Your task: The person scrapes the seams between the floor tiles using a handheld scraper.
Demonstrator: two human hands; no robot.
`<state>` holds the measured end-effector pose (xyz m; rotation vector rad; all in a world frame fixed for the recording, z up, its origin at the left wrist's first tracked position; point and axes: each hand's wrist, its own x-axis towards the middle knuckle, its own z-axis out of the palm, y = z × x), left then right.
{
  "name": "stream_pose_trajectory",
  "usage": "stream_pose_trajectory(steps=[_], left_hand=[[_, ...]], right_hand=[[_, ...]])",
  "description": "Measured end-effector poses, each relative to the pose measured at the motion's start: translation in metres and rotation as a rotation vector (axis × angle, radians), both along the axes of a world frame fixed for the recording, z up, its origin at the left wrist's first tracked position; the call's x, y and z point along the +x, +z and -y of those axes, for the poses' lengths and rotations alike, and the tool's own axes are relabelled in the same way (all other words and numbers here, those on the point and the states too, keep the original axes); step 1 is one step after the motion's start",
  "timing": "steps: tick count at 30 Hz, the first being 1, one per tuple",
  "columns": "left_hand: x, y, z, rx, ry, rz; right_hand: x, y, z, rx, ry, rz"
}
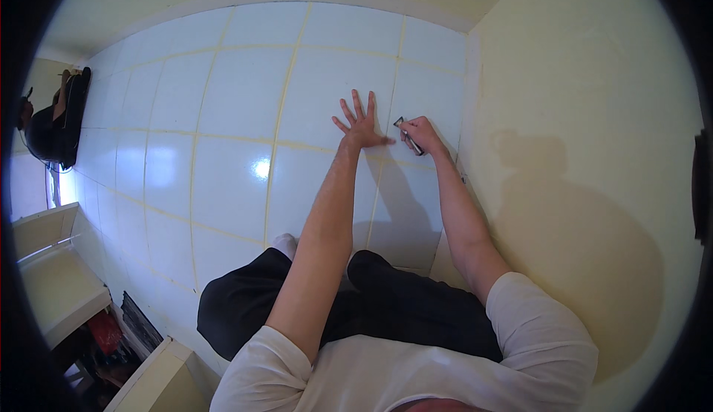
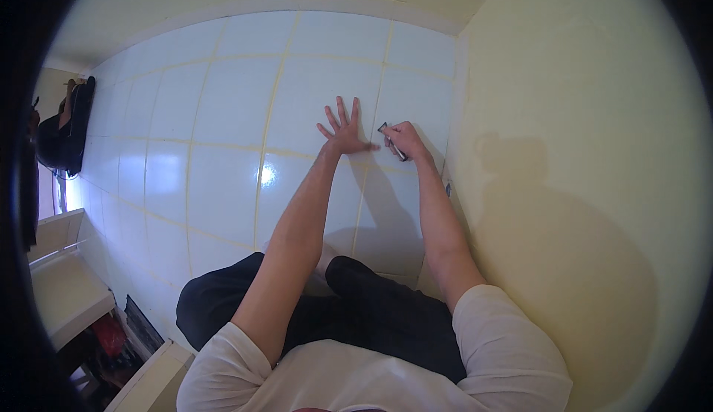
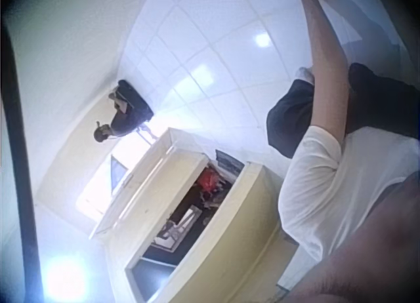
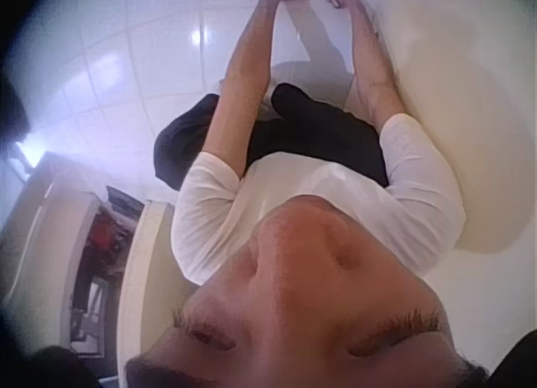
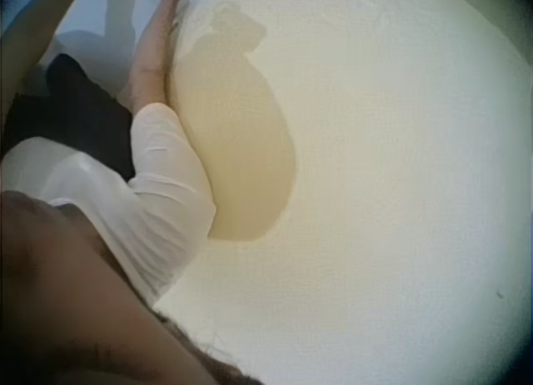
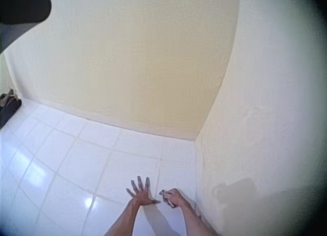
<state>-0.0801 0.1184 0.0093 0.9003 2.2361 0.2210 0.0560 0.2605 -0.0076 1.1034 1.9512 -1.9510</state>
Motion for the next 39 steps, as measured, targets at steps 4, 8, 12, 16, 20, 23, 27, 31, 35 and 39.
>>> stream_pose_trajectory(steps=[4, 8, 12, 16, 20, 23, 27, 31, 35, 39], left_hand=[[-0.008, -0.049, 0.015, 0.097, 0.161, -0.59], [0.012, -0.016, -0.009, 0.126, 0.191, -0.05], [0.013, -0.004, -0.005, 0.037, 0.146, -0.114], [-0.009, -0.025, 0.005, 0.149, 0.194, -0.156], [-0.012, -0.01, -0.003, 0.061, 0.124, -0.056], [-0.016, 0.013, -0.002, -0.063, -0.023, 0.053], [-0.024, 0.021, -0.004, -0.085, -0.057, 0.052], [-0.024, 0.02, -0.004, -0.081, -0.046, 0.045], [-0.024, 0.018, -0.004, -0.085, -0.045, 0.047], [-0.022, 0.02, -0.005, -0.085, -0.044, 0.048]], right_hand=[[-0.025, 0.01, 0.016, -0.087, -0.072, -0.121], [0.004, -0.005, -0.002, -0.07, -0.169, -0.106], [0.001, -0.004, -0.001, -0.058, -0.143, -0.111], [-0.019, 0.015, 0.01, -0.039, -0.063, -0.047], [-0.017, 0.021, 0.007, -0.001, 0.007, 0.048], [-0.009, 0.02, 0.002, -0.036, -0.052, 0.048], [-0.018, 0.027, -0.003, 0.005, 0.131, 0.047], [-0.021, 0.032, 0.0, 0.006, 0.199, 0.081], [-0.022, 0.029, 0.005, 0.034, 0.132, 0.059], [-0.02, 0.025, 0.005, 0.048, 0.163, 0.083]])
